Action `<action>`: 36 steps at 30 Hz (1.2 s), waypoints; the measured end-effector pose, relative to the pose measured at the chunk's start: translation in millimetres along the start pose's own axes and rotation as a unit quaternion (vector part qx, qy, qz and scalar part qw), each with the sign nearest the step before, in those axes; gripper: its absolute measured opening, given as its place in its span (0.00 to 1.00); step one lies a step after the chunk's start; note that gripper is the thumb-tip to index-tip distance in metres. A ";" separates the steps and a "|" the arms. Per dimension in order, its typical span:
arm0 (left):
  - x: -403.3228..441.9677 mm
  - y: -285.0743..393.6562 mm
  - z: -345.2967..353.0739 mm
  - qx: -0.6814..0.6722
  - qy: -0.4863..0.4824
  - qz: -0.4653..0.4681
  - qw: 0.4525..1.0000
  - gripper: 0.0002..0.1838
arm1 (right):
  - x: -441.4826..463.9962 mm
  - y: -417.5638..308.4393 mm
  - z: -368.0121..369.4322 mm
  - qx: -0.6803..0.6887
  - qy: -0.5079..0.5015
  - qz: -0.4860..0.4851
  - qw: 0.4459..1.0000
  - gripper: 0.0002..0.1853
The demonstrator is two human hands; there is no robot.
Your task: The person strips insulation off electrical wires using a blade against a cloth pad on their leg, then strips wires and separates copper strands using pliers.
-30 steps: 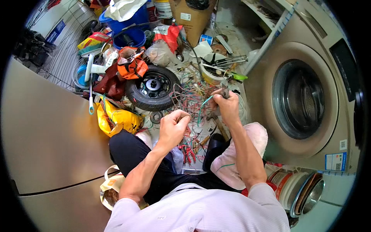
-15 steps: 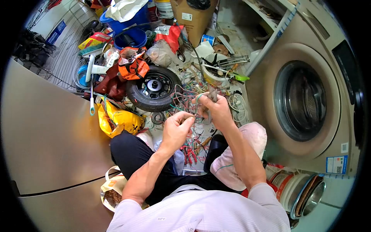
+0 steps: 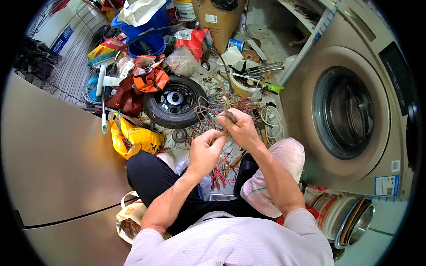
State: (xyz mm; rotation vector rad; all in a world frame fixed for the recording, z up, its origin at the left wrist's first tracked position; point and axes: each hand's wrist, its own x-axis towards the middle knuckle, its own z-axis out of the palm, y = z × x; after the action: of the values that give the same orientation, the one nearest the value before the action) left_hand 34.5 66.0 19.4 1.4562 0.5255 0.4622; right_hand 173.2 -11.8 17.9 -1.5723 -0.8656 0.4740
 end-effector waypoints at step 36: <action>-51.6 20.5 -15.5 -0.049 -0.038 -0.154 0.986 0.07 | 59.0 60.4 -133.0 0.340 0.510 0.061 0.788 0.09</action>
State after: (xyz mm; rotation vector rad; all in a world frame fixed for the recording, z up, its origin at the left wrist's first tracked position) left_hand -15.8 49.2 42.1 1.2665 0.6465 0.1835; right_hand 323.0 -55.5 -4.0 -0.9527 0.2543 -0.0447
